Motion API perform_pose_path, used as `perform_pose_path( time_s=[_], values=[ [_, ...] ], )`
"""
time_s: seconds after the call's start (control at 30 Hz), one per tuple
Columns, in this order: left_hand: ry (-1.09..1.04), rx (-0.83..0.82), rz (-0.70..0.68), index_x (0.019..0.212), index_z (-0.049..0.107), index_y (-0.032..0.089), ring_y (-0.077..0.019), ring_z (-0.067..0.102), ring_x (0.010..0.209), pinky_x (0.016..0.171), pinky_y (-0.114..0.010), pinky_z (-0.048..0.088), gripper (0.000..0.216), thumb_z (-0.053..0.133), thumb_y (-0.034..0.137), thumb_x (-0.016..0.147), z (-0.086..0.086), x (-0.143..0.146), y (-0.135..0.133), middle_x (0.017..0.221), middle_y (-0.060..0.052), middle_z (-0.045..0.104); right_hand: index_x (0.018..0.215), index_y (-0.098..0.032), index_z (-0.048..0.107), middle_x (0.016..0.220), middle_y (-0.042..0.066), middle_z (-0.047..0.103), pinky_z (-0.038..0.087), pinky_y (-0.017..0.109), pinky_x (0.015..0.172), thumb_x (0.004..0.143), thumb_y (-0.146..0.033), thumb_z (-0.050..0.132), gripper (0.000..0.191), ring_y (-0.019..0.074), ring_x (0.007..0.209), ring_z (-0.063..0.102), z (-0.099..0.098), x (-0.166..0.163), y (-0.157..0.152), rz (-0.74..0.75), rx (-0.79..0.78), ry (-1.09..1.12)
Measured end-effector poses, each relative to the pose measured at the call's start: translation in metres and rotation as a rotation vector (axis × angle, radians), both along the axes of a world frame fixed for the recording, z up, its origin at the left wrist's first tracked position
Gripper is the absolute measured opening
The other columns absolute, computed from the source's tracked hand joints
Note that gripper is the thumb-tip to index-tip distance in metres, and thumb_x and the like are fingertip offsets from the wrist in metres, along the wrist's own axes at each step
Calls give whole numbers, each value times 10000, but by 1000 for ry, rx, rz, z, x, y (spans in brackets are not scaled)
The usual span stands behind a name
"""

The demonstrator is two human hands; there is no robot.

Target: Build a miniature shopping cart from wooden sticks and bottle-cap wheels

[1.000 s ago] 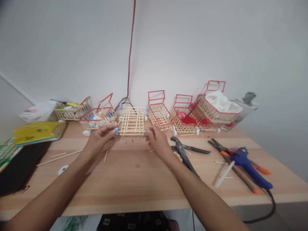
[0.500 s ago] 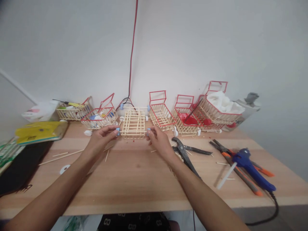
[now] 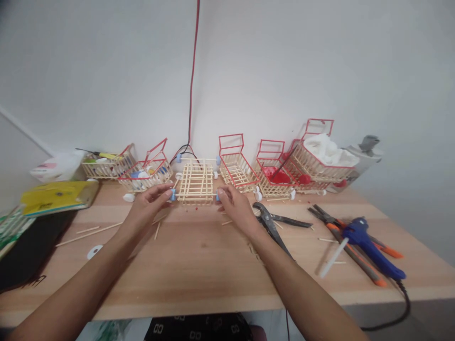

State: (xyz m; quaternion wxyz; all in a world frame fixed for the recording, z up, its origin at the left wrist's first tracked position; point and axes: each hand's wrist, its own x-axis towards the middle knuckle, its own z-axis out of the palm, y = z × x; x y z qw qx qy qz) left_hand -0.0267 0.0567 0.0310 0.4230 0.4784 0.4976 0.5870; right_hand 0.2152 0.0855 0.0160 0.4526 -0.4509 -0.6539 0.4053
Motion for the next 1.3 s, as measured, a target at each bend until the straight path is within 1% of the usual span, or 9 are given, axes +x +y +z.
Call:
perform_pose_path(
  time_s=[0.17,0.23,0.4,0.77,0.9,1.0,1.13,1.2,1.3],
  values=[
    [34,-12,6,946,738,176,-168,634,818,685,-265,546,387,795,419,650,-1,-1,1,1014,-70,712,974,-189,551,852,50,680,590,283,553,818,-454,588,310,172,759,687,-3,1,3,28,-38,47],
    [35,-19,-4,933,745,181,-161,633,787,702,-275,544,370,794,417,652,0,-1,1,977,-65,719,937,-188,547,831,45,677,583,269,554,821,-453,585,292,161,749,677,-5,1,5,40,-28,61],
    [34,-20,-3,900,756,183,-172,639,797,720,-293,542,337,793,409,652,2,1,0,960,-71,723,914,-188,543,795,26,653,576,258,553,834,-445,575,271,140,710,644,-4,1,5,33,1,61],
    [35,-31,-11,935,736,168,-139,621,769,713,-255,517,348,780,392,673,-1,-1,3,967,-56,713,914,-194,548,836,54,671,584,288,550,791,-529,597,360,184,753,676,-4,-1,4,15,-47,40],
    [23,-32,-13,930,734,168,-142,618,773,697,-249,518,351,785,391,665,-4,-3,5,943,-55,712,932,-193,563,853,62,675,599,313,584,802,-542,583,372,203,796,691,0,-1,2,24,-60,37],
    [8,-31,-18,929,734,167,-146,619,799,703,-247,522,355,791,387,656,-5,-3,5,967,-58,709,943,-195,590,914,79,687,611,345,641,823,-559,558,384,225,854,698,6,1,-1,35,-91,29],
    [-22,-34,-19,921,734,156,-143,620,788,705,-252,530,369,803,380,636,-4,-2,4,960,-63,710,862,-181,626,951,109,698,609,366,693,877,-611,452,464,251,908,690,21,11,-5,48,-117,-69],
    [-37,-44,-7,909,734,150,-142,622,770,695,-253,532,378,814,372,614,-3,-1,3,940,-64,714,867,-162,655,950,131,702,603,360,690,901,-629,389,539,254,909,687,31,18,-9,28,-113,-137],
    [-46,-55,-1,900,734,146,-142,630,758,693,-252,534,384,819,370,601,-1,0,3,932,-67,720,886,-141,691,905,139,714,589,348,683,912,-636,366,593,247,857,694,52,28,-20,4,-66,-238]
  ],
)
